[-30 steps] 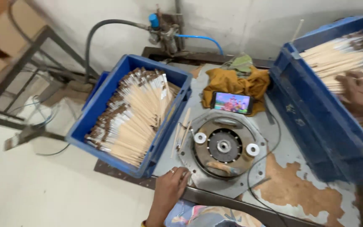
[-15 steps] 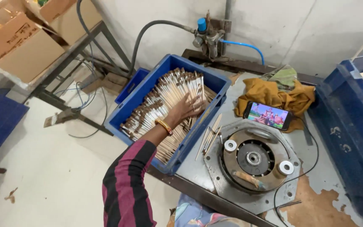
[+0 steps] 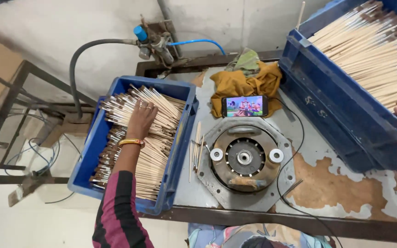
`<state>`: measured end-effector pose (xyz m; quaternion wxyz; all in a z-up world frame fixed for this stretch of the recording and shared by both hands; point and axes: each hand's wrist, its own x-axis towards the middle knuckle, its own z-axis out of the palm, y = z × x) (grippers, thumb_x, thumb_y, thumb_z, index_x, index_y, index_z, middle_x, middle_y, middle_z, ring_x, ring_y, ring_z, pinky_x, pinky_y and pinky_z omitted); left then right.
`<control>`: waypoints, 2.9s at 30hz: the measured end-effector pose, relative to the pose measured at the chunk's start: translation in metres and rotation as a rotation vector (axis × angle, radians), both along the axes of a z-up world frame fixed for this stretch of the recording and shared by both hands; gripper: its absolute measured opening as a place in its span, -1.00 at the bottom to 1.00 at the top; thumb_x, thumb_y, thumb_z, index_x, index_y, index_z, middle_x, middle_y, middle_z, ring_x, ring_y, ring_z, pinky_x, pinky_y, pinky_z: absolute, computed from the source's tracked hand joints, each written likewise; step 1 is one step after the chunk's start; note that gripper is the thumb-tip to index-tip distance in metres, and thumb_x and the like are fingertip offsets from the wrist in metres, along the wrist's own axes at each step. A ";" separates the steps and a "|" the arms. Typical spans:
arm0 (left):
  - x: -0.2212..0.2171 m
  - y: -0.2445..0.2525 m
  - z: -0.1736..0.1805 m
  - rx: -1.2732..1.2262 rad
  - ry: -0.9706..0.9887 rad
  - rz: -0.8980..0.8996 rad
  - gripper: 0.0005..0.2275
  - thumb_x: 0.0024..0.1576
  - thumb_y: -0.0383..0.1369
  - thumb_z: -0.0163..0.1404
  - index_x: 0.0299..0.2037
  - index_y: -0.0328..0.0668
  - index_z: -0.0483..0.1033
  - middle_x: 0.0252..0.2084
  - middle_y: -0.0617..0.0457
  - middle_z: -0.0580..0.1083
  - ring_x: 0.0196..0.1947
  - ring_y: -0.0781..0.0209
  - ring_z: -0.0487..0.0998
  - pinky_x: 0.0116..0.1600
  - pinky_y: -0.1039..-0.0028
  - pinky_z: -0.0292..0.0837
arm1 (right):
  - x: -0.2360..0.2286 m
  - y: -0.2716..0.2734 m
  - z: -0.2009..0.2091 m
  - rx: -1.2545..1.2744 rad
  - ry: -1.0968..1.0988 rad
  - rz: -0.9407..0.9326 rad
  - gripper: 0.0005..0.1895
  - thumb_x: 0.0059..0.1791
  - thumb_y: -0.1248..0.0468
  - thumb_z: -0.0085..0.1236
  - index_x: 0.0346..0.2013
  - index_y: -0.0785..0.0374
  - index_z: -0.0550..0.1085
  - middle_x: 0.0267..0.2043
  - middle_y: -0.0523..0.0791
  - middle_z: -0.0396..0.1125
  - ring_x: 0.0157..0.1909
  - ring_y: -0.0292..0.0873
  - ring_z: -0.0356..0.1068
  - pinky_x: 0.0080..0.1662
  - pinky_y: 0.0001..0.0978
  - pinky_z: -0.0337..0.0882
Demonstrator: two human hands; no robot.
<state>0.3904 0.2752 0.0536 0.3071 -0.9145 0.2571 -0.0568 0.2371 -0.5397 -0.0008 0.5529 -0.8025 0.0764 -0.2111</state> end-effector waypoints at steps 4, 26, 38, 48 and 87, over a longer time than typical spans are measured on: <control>-0.012 0.005 -0.001 -0.008 -0.033 -0.006 -0.56 -0.03 -0.41 0.11 0.11 -0.14 0.41 0.15 -0.05 0.41 0.19 0.04 0.39 0.36 0.09 0.17 | -0.013 0.066 0.075 -0.081 0.024 -0.069 -0.76 0.26 0.23 0.13 0.06 0.39 0.42 -0.21 -0.04 0.39 -0.17 -0.26 0.40 -0.05 -0.42 0.41; -0.060 0.018 0.027 -0.124 -0.188 0.148 -0.84 0.08 -0.43 0.08 -0.20 -0.07 0.38 -0.37 0.03 0.55 -0.32 0.06 0.62 -0.22 0.24 0.51 | -0.008 0.037 0.068 -0.336 0.069 0.028 -0.75 0.29 0.21 0.10 0.06 0.40 0.42 -0.17 0.08 0.44 -0.17 -0.14 0.47 -0.08 -0.26 0.46; -0.116 -0.045 0.100 -1.483 -0.131 0.153 -0.59 -0.02 -0.39 0.31 -0.01 -0.29 0.45 -0.21 -0.06 0.55 -0.23 0.01 0.62 -0.12 0.29 0.57 | -0.005 0.043 0.068 -0.255 0.153 -0.033 -0.68 0.26 0.12 0.03 0.11 0.35 0.40 -0.24 0.02 0.40 -0.28 -0.15 0.43 -0.26 -0.31 0.46; -0.132 -0.048 -0.002 -1.927 -0.357 0.066 -0.60 0.08 -0.59 0.28 0.07 -0.38 0.37 -0.08 0.00 0.50 -0.10 0.28 0.57 0.01 0.50 0.56 | -0.005 0.020 0.051 -0.375 0.041 0.007 -0.75 0.31 0.22 0.03 0.03 0.43 0.41 -0.17 0.08 0.46 -0.16 -0.17 0.47 -0.07 -0.33 0.46; -0.294 -0.200 -0.085 -2.483 1.254 0.602 -0.47 -0.06 -0.66 0.13 0.18 -0.26 0.35 -0.01 -0.12 0.52 -0.04 0.09 0.63 0.00 0.30 0.64 | -0.058 0.459 0.092 -0.333 0.078 1.264 -0.78 0.09 0.17 0.14 -0.03 0.18 0.56 0.03 -0.07 0.51 0.10 0.00 0.50 0.14 -0.20 0.43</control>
